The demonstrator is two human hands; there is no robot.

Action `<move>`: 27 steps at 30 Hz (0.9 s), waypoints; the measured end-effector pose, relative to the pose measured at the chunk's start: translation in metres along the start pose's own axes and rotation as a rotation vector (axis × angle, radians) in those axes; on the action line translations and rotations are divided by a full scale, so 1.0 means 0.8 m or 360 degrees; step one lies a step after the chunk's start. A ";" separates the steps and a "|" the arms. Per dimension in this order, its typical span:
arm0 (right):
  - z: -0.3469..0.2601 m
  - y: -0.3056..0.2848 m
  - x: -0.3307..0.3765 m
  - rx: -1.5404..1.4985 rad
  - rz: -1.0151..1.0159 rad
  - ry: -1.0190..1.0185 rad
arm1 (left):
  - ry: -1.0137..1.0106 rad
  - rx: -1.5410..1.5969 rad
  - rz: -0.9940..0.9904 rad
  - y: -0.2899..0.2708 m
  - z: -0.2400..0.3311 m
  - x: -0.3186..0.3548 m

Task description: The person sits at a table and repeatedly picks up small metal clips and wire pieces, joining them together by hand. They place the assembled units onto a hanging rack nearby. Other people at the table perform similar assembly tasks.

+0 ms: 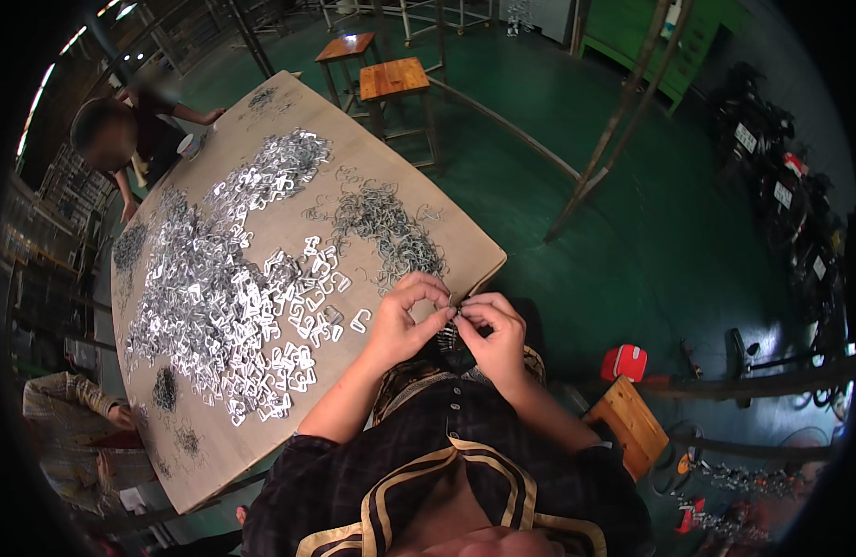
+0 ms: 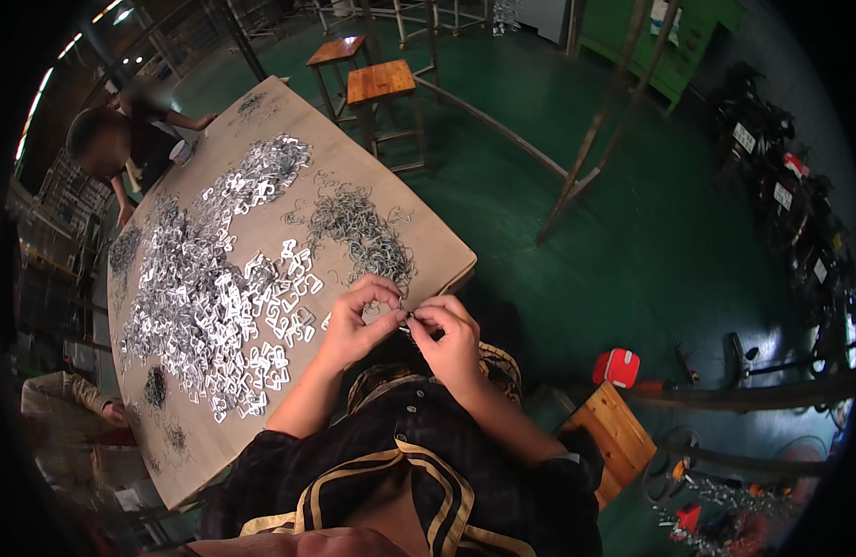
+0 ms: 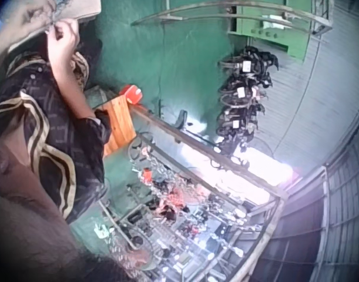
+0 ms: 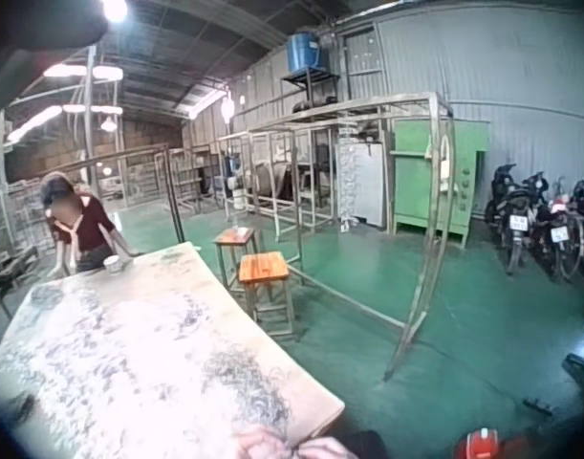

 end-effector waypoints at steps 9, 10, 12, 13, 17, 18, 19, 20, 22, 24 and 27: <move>-0.086 -0.052 -0.029 0.0054 0.0318 -0.0470 | 0.0487 0.0081 0.0327 -0.004 0.076 -0.023; -0.102 -0.059 -0.036 -0.0004 0.0354 -0.0489 | 0.0527 -0.0040 0.0432 -0.010 0.073 -0.019; -0.131 -0.073 -0.050 -0.0007 0.0431 -0.0611 | 0.0474 -0.0158 0.0552 -0.012 0.054 -0.012; -0.154 -0.087 -0.053 0.0071 0.0454 -0.0734 | 0.0485 -0.0185 0.0561 -0.004 0.038 -0.011; -0.231 -0.163 -0.046 0.0293 0.0752 -0.1005 | 0.0487 -0.0374 0.0341 0.054 -0.032 -0.007; -0.248 -0.179 -0.041 0.0328 0.0803 -0.1039 | 0.0496 -0.0453 0.0299 0.064 -0.042 -0.002; -0.265 -0.189 -0.040 0.0360 0.0825 -0.1081 | 0.0487 -0.0529 0.0309 0.064 -0.053 0.005; -0.286 -0.198 -0.038 0.0408 0.0846 -0.1124 | 0.0481 -0.0590 0.0317 0.065 -0.060 0.011; -0.328 -0.217 -0.033 0.0436 0.0899 -0.1189 | 0.0472 -0.0671 0.0309 0.070 -0.072 0.018; -0.360 -0.236 -0.031 0.0432 0.0901 -0.1125 | 0.0468 -0.0730 0.0285 0.071 -0.085 0.022; -0.423 -0.252 -0.022 0.0565 0.0949 -0.1278 | 0.0488 -0.0772 0.0289 0.072 -0.101 0.026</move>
Point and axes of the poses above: each hand's wrist, its own x-axis away from the middle knuckle, its own y-axis out of the palm, z = x × y, the point moved 8 cm from there along -x, towards the middle knuckle, and after that the axes turned 14 degrees about -x, right-handed, at the moved point
